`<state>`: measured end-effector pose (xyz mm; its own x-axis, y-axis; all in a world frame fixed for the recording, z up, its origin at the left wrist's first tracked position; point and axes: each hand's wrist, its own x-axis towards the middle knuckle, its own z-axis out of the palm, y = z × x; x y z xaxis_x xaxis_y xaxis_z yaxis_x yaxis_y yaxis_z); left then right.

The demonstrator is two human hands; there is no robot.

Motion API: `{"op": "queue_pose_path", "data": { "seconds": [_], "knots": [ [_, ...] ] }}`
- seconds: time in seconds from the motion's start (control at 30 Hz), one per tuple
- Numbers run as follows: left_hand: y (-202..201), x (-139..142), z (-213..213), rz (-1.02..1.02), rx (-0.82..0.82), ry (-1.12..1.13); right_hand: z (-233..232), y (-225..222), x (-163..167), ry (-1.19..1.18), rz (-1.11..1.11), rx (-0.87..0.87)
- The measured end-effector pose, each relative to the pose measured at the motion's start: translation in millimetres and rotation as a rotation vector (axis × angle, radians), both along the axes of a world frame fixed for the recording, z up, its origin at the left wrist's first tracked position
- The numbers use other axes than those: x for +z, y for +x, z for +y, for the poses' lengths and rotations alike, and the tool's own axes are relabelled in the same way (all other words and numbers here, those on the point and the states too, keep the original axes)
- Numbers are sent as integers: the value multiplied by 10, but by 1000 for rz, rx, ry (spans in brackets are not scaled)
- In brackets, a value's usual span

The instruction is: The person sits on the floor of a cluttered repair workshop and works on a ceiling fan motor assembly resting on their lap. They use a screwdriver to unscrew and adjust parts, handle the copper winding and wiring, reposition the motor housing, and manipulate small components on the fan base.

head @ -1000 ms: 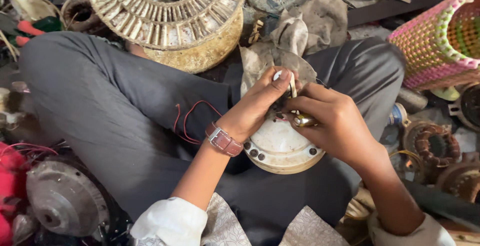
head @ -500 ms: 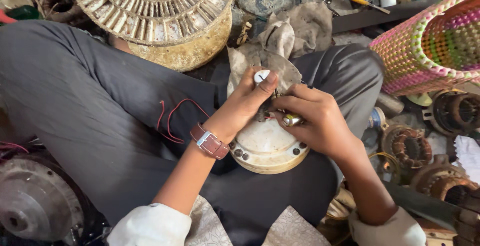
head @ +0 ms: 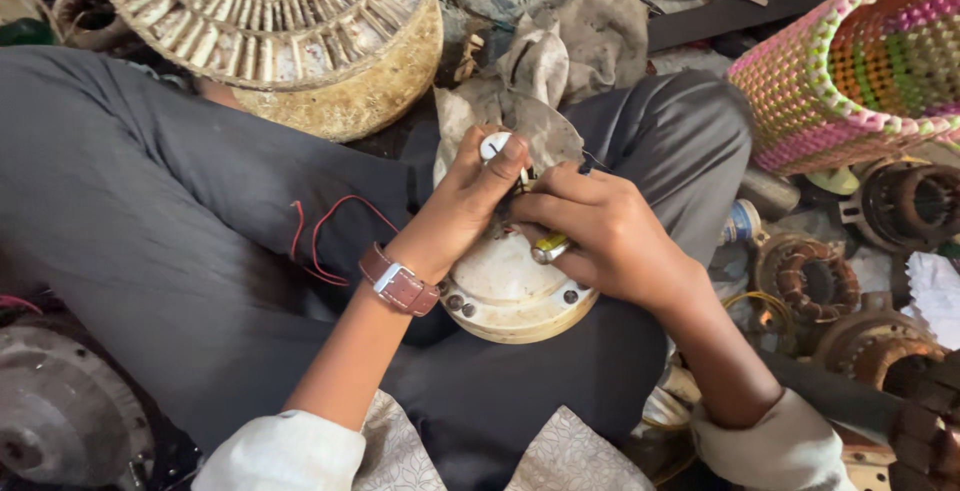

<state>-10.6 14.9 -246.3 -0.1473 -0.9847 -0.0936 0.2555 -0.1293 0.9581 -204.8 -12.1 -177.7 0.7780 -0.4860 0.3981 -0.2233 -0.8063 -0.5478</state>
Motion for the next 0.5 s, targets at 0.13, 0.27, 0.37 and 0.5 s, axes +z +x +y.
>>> {"op": "queue_pose_path", "data": {
  "seconds": [0.13, 0.27, 0.37, 0.5],
  "knots": [
    [-29, -13, -12, 22, -4, -7, 21, -20, 25, -47, 35, 4],
    [-19, 9, -13, -32, 1, -3, 58, 5, 49, -124, 66, -11],
    [-13, 6, -1, 9, 14, 9, 69, 36, 28, -119, 16, -20],
    [-34, 6, 22, -1, 73, 79, 73, 86, -26, -76, 7, -18]
  ]
}}
